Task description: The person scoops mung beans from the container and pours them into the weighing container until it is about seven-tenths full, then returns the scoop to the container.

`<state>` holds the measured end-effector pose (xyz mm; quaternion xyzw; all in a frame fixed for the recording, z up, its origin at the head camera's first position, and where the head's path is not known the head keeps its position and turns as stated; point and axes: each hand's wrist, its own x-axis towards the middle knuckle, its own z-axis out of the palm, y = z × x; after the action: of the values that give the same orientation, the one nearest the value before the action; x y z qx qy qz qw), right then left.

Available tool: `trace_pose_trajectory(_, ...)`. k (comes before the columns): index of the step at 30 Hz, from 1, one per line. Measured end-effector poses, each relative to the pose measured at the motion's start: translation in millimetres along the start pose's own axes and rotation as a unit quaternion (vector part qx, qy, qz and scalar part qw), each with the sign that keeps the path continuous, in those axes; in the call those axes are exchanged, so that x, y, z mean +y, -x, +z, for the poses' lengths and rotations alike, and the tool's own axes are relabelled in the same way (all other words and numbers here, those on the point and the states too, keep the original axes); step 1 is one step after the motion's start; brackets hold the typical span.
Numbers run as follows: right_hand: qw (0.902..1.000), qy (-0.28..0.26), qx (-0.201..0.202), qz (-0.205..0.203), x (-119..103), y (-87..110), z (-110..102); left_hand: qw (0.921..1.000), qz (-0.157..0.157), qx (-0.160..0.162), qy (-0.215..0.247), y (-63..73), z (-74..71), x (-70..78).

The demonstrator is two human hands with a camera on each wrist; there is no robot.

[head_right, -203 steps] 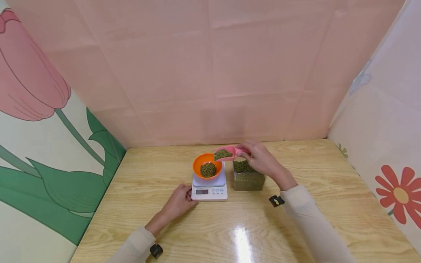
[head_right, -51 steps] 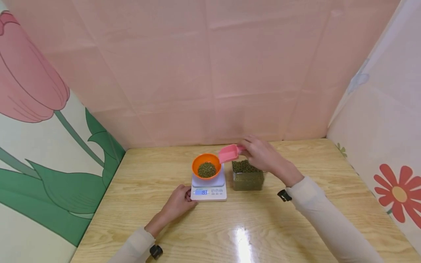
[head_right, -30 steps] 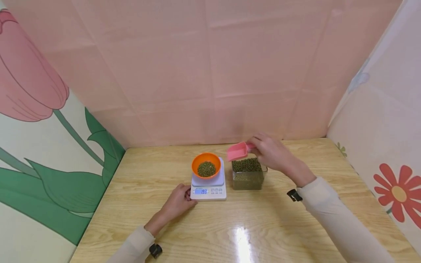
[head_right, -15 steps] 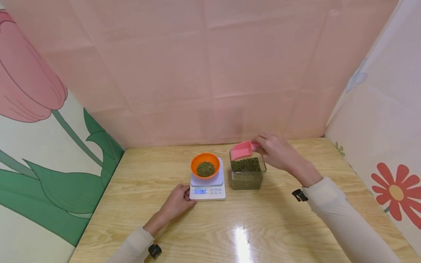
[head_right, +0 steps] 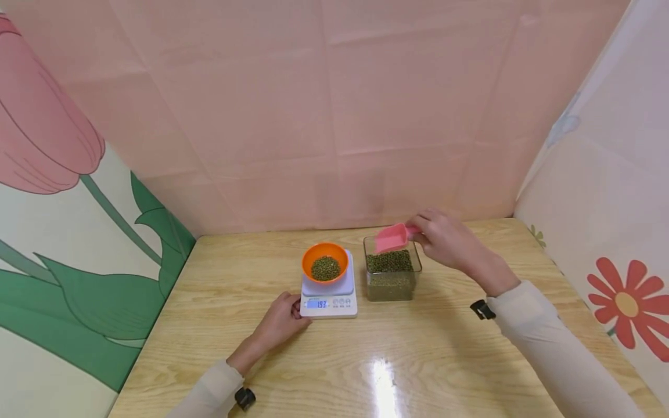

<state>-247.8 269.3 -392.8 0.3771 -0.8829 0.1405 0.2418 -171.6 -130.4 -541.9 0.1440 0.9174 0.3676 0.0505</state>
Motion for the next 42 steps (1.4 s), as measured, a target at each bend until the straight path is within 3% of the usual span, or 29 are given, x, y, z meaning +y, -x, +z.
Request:
trace_pose_trajectory(8, 0.9999, 0.009, -0.010, 0.004, 2, 2.6, -1, 1.0000, 0.001, 0.001, 0.007, 0.6, -0.1, -1.3)
trace_pose_trajectory(18, 0.9975, 0.025, -0.060, 0.029, 1, 4.2, -4, 1.0000, -0.001, 0.004, 0.002, 2.2, -0.4, -1.0)
trace_pose_trajectory(33, 0.9956, 0.047, -0.080, 0.016, 2, 8.5, 2, 0.9999, 0.000, 0.010, -0.002, 1.3, 1.0, -1.0)
trace_pose_trajectory(42, 0.9930, 0.046, -0.105, 0.029, 1, 10.6, 8, 1.0000, -0.003, 0.009, 0.002, 1.0, 2.0, -1.4)
